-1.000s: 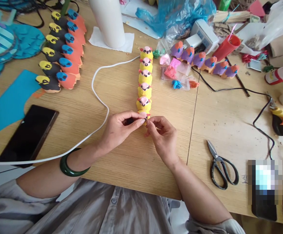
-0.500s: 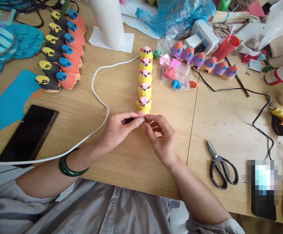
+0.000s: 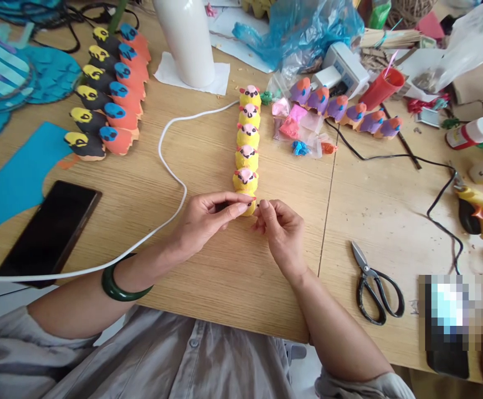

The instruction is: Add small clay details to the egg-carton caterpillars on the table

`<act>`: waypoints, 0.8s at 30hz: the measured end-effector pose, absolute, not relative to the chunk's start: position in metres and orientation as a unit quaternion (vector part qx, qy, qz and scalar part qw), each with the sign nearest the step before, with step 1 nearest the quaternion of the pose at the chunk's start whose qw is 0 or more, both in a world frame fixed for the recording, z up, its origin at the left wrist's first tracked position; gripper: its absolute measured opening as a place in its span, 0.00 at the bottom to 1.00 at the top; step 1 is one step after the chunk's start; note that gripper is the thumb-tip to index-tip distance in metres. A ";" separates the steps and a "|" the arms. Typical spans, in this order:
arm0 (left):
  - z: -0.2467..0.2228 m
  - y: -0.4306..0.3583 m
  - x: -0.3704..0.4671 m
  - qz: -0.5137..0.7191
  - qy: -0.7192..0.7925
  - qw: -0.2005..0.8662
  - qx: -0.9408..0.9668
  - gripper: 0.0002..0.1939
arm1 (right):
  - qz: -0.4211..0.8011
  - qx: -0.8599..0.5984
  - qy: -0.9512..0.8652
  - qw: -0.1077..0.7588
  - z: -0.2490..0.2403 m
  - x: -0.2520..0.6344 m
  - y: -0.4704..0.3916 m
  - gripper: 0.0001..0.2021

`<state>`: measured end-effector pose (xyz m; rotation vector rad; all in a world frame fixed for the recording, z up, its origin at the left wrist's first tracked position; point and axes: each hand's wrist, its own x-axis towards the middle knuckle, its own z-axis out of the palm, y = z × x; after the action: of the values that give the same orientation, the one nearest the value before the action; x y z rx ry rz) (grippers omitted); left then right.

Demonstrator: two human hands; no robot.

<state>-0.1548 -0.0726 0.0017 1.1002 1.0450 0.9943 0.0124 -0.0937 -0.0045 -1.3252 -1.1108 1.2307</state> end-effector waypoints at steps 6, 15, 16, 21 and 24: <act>-0.008 -0.073 -0.154 0.451 0.417 0.606 0.505 0.09 | 0.557 -0.514 -0.457 0.466 0.000 0.010 -0.096 0.18; -0.006 -0.073 -0.156 0.483 0.411 0.505 0.585 0.06 | 0.614 -0.493 -0.410 0.461 -0.001 0.009 -0.095 0.18; -0.005 -0.073 -0.156 0.483 0.415 0.503 0.584 0.07 | 0.615 -0.493 -0.399 0.469 -0.001 0.009 -0.094 0.16; 0.000 -0.072 -0.158 0.457 0.462 0.571 0.502 0.12 | 0.627 -0.490 -0.342 0.500 0.002 0.009 -0.090 0.14; 0.002 -0.071 -0.157 0.451 0.470 0.590 0.477 0.12 | 0.641 -0.493 -0.327 0.490 0.003 0.009 -0.088 0.18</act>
<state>-0.1567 -0.0712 0.0017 1.1111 1.0951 1.0488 0.0094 -0.0881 0.0025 -1.1970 -0.7949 1.5561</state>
